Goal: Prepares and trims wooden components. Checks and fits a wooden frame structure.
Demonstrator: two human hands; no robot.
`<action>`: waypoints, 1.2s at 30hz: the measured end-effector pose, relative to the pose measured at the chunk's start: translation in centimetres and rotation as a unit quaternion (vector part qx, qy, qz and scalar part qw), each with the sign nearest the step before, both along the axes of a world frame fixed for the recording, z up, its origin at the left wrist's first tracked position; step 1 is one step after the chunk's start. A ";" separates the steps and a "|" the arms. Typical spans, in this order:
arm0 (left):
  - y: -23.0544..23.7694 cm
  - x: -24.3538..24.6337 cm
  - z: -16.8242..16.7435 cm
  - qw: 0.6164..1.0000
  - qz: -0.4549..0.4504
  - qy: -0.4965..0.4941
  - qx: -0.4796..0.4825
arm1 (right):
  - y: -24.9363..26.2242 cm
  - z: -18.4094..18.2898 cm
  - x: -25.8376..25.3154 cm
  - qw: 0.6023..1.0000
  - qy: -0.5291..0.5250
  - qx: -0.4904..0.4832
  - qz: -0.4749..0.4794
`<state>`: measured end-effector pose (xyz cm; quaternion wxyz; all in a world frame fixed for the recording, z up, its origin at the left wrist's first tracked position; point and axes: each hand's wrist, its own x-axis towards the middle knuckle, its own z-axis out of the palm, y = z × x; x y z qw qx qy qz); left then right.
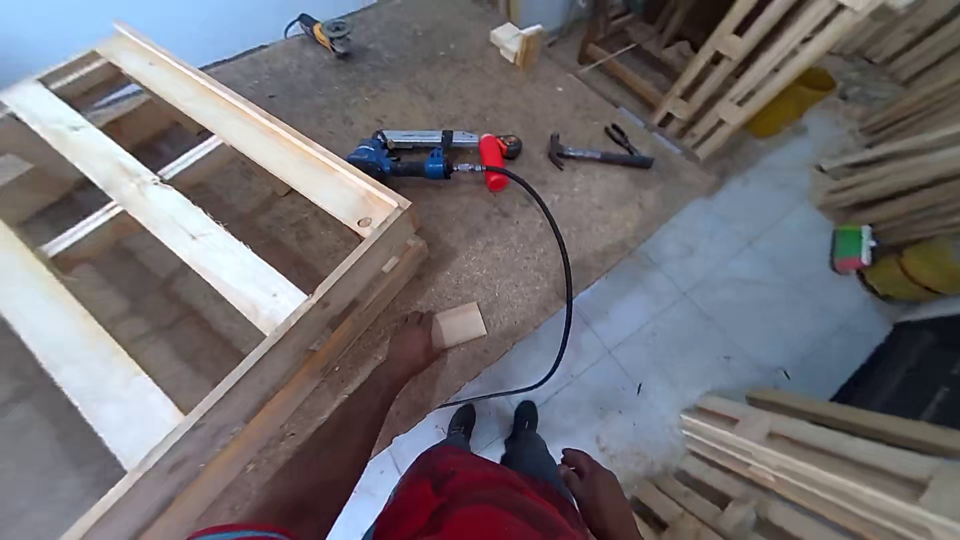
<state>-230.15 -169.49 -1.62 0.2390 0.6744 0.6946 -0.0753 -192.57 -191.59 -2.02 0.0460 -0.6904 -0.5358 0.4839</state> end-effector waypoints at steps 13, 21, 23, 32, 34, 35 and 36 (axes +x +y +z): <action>-9.0 4.8 6.0 0.753 0.298 -0.584 -0.056 | 26.8 6.8 -7.4 0.923 0.352 -0.016 0.158; -5.2 0.1 4.9 0.570 0.432 -0.660 0.230 | 35.4 4.2 -18.4 0.855 0.514 -0.073 -0.007; -3.4 -0.4 4.9 0.544 0.483 -0.628 0.279 | 37.1 4.2 -20.5 0.847 0.523 -0.090 -0.018; 1.3 -0.6 3.9 0.586 0.601 -0.442 0.316 | 41.1 3.7 -25.1 0.842 0.523 -0.129 -0.024; 1.7 -0.3 3.9 0.581 0.613 -0.427 0.323 | 41.6 3.2 -25.4 0.847 0.516 -0.129 -0.014; 1.9 -0.3 3.7 0.583 0.613 -0.423 0.326 | 41.8 2.9 -25.5 0.849 0.513 -0.123 -0.009; 2.0 -0.2 3.6 0.582 0.614 -0.420 0.330 | 41.9 2.7 -25.6 0.851 0.510 -0.122 -0.008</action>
